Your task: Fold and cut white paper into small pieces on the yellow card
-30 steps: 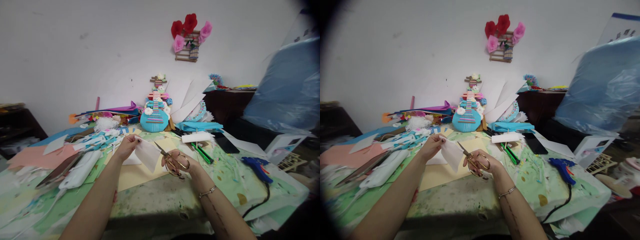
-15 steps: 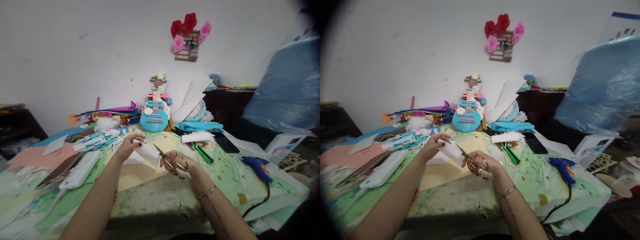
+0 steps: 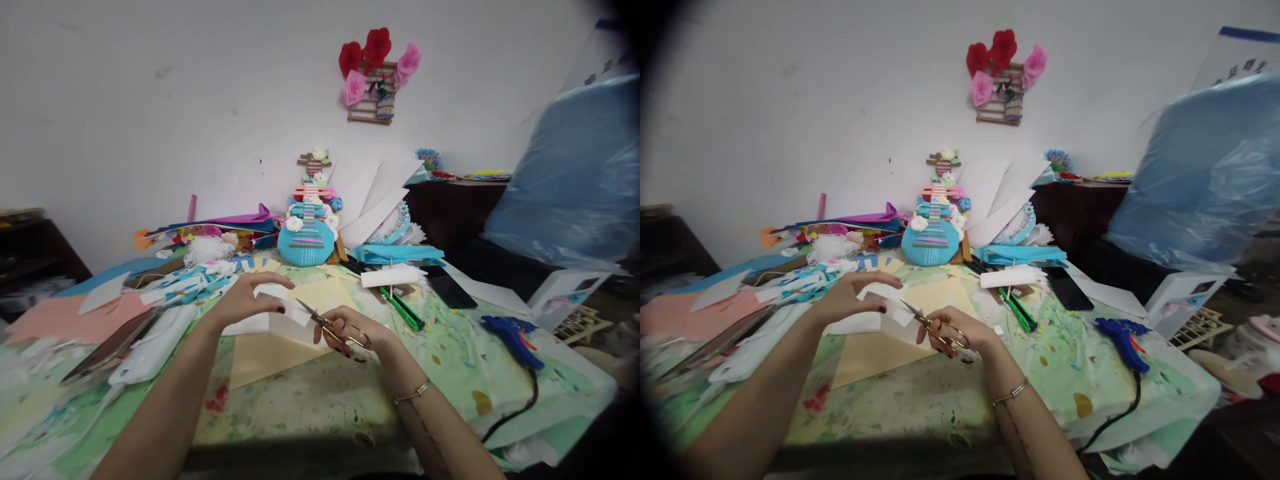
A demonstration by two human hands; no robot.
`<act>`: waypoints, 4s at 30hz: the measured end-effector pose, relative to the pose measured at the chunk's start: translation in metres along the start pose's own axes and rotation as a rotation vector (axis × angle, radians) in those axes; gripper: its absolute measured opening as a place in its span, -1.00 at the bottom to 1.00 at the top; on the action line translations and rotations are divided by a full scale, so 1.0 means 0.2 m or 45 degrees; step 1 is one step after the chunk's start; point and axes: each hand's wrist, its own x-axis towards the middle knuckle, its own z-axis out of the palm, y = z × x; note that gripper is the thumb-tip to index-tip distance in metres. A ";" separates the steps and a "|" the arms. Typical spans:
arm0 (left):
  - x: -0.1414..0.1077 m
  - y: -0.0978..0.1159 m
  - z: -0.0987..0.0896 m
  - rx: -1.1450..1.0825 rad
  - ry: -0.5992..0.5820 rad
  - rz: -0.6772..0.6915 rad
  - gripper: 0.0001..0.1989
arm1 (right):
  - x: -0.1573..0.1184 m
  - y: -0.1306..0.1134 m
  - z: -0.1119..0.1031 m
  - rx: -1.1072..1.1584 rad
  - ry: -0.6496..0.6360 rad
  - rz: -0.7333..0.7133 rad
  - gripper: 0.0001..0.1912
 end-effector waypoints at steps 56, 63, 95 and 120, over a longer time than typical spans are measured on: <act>0.03 0.15 0.00 0.517 -0.655 -0.072 -0.84 | -0.03 -0.05 0.02 0.204 -0.040 0.048 -0.56; -0.14 0.01 -0.10 0.179 -0.154 -0.359 -0.74 | -0.03 -0.08 0.03 0.216 -0.025 0.044 -0.61; -0.19 -0.05 0.01 -0.181 -0.125 -0.355 -0.78 | 0.00 -0.01 0.01 0.230 -0.148 0.098 -0.53; -0.15 -0.01 0.03 -0.121 -0.227 -0.145 -0.71 | 0.01 0.03 0.03 0.266 -0.294 -0.014 -0.56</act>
